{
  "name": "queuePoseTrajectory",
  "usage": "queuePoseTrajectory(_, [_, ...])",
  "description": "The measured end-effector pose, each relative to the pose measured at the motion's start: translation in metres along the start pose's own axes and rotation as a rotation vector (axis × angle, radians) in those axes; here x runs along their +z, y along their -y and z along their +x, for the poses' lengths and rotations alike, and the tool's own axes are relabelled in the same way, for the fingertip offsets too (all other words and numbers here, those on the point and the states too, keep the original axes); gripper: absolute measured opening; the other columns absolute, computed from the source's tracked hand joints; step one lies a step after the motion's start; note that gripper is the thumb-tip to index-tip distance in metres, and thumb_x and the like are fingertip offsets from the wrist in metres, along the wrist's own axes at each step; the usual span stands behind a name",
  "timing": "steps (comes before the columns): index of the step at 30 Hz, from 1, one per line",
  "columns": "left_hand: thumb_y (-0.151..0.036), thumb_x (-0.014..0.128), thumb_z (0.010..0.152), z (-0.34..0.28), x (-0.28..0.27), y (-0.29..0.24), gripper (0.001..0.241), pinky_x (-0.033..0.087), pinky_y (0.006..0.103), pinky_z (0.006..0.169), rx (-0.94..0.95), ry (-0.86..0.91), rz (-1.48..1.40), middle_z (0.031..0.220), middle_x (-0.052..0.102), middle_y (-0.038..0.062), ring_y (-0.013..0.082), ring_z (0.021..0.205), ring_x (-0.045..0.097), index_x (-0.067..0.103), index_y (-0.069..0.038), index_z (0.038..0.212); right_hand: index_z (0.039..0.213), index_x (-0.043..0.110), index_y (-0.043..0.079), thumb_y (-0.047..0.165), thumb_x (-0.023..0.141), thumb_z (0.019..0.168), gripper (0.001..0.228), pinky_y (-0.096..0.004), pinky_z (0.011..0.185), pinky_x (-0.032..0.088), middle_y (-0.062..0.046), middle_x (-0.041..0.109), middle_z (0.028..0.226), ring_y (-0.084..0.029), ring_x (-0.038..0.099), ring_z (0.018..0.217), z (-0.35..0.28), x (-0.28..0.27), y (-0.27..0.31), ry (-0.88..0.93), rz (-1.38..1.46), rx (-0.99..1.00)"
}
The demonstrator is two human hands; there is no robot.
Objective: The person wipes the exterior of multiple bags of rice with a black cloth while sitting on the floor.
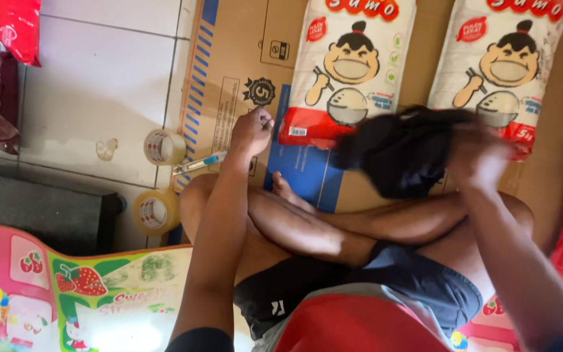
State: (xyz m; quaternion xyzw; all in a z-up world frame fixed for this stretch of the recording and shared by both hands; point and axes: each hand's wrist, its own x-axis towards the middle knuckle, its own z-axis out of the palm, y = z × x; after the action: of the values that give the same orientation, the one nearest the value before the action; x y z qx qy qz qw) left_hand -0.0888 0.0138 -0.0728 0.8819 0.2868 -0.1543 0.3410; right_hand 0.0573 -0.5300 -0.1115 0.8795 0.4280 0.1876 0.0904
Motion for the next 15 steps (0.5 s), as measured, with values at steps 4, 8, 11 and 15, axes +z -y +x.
queuePoseTrajectory(4, [-0.035, 0.065, 0.094, 0.003, 0.008, 0.009, 0.026, 0.057, 0.0490, 0.096, 0.073, -0.008, -0.014, 0.104, 0.078, 0.012, 0.0359, 0.109, 0.073, 0.071, -0.017, 0.111, 0.137, 0.068, -0.004, 0.017, 0.072, 0.110, 0.035, -0.050, 0.099, 0.048, -0.029, 0.067, 0.127, -0.046, 0.065, 0.115, 0.013, -0.092, 0.010, -0.302, 0.570, 1.001])
queuePoseTrajectory(8, [-0.042, 0.064, 0.098, -0.008, 0.006, -0.011, 0.034, 0.056, 0.0414, 0.085, 0.132, 0.019, -0.025, 0.109, 0.079, 0.003, 0.0243, 0.102, 0.075, 0.068, -0.013, 0.117, 0.112, 0.067, -0.004, 0.028, 0.048, 0.118, 0.038, -0.043, 0.073, 0.042, -0.011, 0.062, 0.092, -0.023, 0.053, 0.085, 0.070, -0.182, 0.067, -0.361, 0.852, 0.897])
queuePoseTrajectory(11, [-0.041, 0.072, 0.090, -0.008, 0.018, -0.016, 0.030, 0.050, 0.0452, 0.071, 0.182, 0.062, -0.051, 0.089, 0.075, 0.003, 0.0277, 0.085, 0.071, 0.062, -0.018, 0.106, 0.134, 0.057, -0.012, 0.021, 0.041, 0.117, 0.041, -0.045, 0.107, 0.046, -0.028, 0.063, 0.129, -0.034, 0.058, 0.120, 0.126, -0.174, 0.085, -0.692, 1.021, 0.784])
queuePoseTrajectory(15, [-0.056, 0.067, 0.092, -0.012, 0.008, -0.029, 0.046, 0.046, 0.0449, 0.065, 0.143, 0.187, 0.032, 0.090, 0.066, 0.006, 0.0292, 0.080, 0.066, 0.053, -0.016, 0.110, 0.099, 0.083, 0.022, 0.012, 0.074, 0.092, 0.014, -0.044, 0.130, 0.027, -0.023, 0.031, 0.171, -0.040, 0.029, 0.160, 0.153, -0.113, 0.105, -0.036, 0.923, 0.340])
